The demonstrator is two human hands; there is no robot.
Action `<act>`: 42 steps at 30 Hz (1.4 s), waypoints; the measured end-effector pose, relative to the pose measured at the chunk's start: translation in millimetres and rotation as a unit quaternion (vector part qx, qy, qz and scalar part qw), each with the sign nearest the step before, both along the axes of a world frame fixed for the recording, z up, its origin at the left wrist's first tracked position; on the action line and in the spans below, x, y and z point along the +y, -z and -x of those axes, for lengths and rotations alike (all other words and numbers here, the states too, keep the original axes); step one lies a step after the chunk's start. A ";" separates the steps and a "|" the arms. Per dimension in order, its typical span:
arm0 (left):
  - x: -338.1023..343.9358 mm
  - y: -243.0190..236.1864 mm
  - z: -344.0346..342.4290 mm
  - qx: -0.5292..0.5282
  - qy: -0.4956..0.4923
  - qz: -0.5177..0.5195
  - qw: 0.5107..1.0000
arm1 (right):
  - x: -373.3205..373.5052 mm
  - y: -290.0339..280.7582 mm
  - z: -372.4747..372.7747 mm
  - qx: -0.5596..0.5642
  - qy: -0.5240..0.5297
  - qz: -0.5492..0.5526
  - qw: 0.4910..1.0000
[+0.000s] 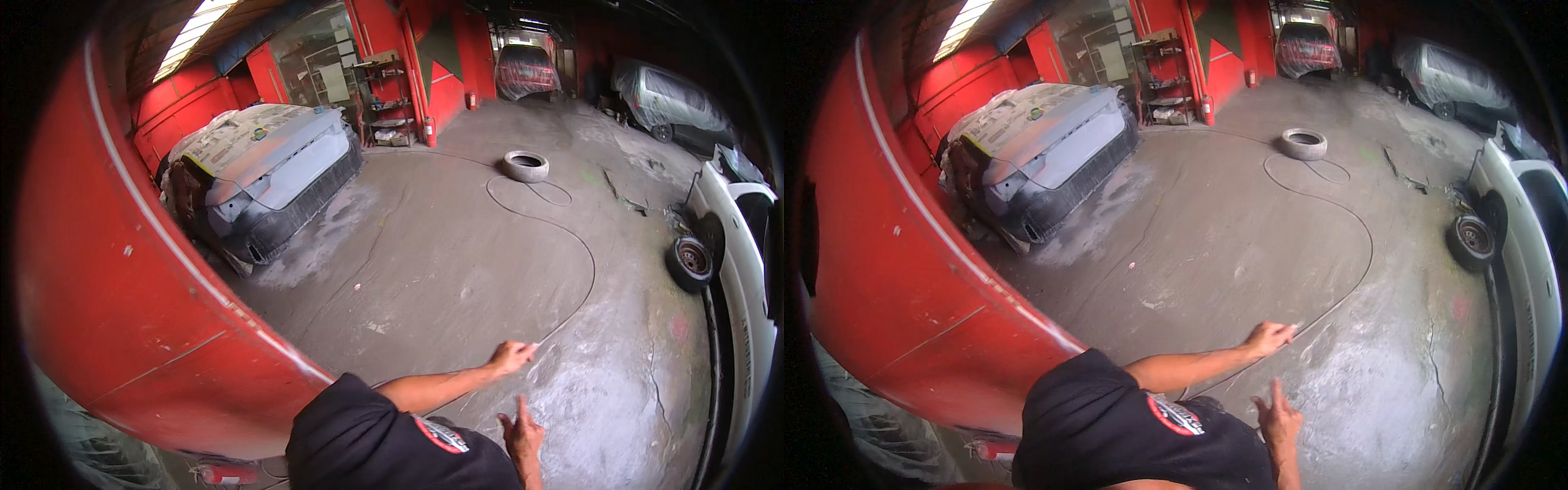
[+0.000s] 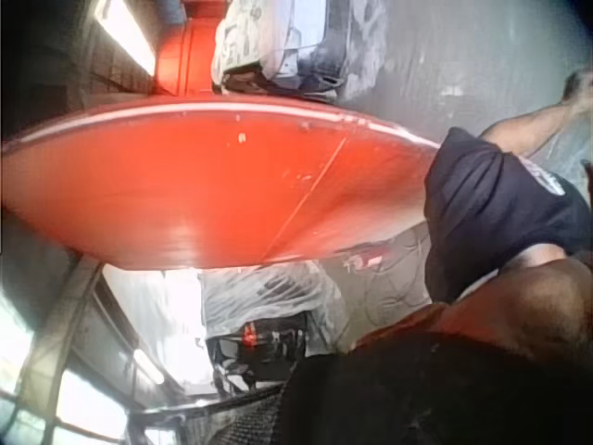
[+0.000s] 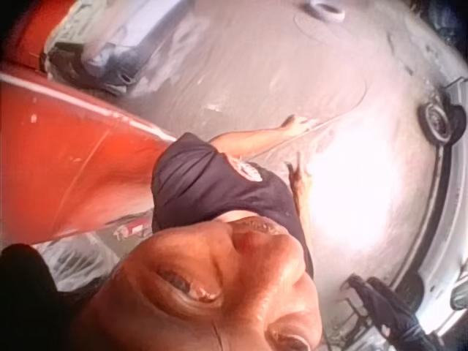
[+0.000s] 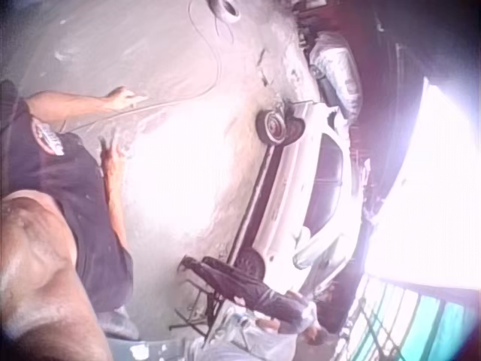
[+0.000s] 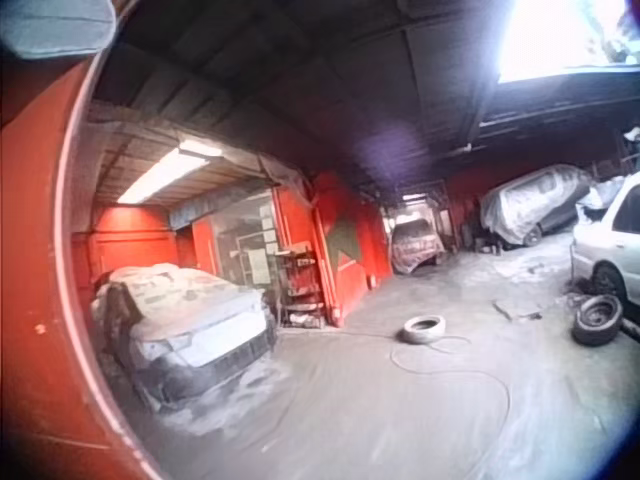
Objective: The person secures a plastic trim piece to the underside of an automotive bumper using wire, pulling the wire through mounting holes and twisting it with a pair of pliers.
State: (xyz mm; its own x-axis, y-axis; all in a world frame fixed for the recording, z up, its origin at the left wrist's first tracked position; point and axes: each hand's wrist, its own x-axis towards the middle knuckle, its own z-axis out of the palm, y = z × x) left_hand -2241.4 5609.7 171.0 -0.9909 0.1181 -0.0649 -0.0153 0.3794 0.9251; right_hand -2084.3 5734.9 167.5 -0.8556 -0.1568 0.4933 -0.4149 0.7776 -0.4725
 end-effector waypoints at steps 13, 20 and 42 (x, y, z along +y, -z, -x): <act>-23.2 48.9 193.2 -0.218 -0.163 -0.104 0.957 | 11.9 -25.9 283.3 -0.017 -0.191 -0.078 0.978; -48.8 16.8 383.0 0.055 -0.076 0.027 0.995 | -6.9 -22.4 478.1 -0.241 0.033 0.118 0.963; -175.2 -169.1 947.0 0.363 -0.379 -0.245 0.815 | -156.6 -73.9 1127.2 -0.748 -0.387 0.280 0.460</act>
